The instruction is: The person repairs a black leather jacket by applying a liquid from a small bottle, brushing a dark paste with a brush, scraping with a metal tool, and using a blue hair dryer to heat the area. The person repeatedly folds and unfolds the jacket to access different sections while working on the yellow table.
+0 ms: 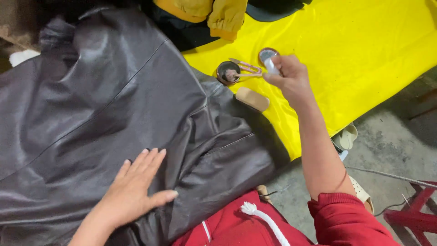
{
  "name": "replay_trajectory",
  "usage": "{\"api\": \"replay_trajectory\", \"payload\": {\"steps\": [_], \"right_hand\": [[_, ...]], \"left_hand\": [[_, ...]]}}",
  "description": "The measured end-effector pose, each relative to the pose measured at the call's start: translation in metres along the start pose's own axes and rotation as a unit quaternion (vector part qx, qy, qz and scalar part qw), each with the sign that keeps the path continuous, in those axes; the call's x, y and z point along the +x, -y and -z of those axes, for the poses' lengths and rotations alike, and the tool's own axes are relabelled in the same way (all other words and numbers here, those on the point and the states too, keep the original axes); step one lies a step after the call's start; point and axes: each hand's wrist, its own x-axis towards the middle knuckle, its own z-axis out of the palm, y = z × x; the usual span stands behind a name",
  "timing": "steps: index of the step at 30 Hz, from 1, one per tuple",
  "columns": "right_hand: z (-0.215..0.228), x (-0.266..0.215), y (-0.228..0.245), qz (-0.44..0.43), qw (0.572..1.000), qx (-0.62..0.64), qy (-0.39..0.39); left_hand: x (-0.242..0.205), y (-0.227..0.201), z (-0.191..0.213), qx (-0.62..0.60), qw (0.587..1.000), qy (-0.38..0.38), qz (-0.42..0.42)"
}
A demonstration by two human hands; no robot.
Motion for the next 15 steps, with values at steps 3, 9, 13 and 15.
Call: {"api": "replay_trajectory", "payload": {"steps": [3,9,13,15], "right_hand": [[0.009,0.003,-0.043,-0.078,0.993,-0.088,0.013],[-0.006,-0.001,-0.043,-0.109,0.974,-0.194,0.042],[-0.005,-0.015,-0.016,-0.042,0.971,-0.23,0.048],[-0.007,-0.023,-0.014,0.022,0.966,-0.255,0.046]], "left_hand": [[0.018,0.023,0.007,0.124,0.986,0.039,0.109],[0.008,0.0,-0.015,0.166,0.962,0.058,0.207],[-0.011,-0.008,-0.081,0.233,0.97,-0.057,-0.036],[-0.019,-0.012,-0.106,0.359,0.891,-0.256,-0.111]]}}
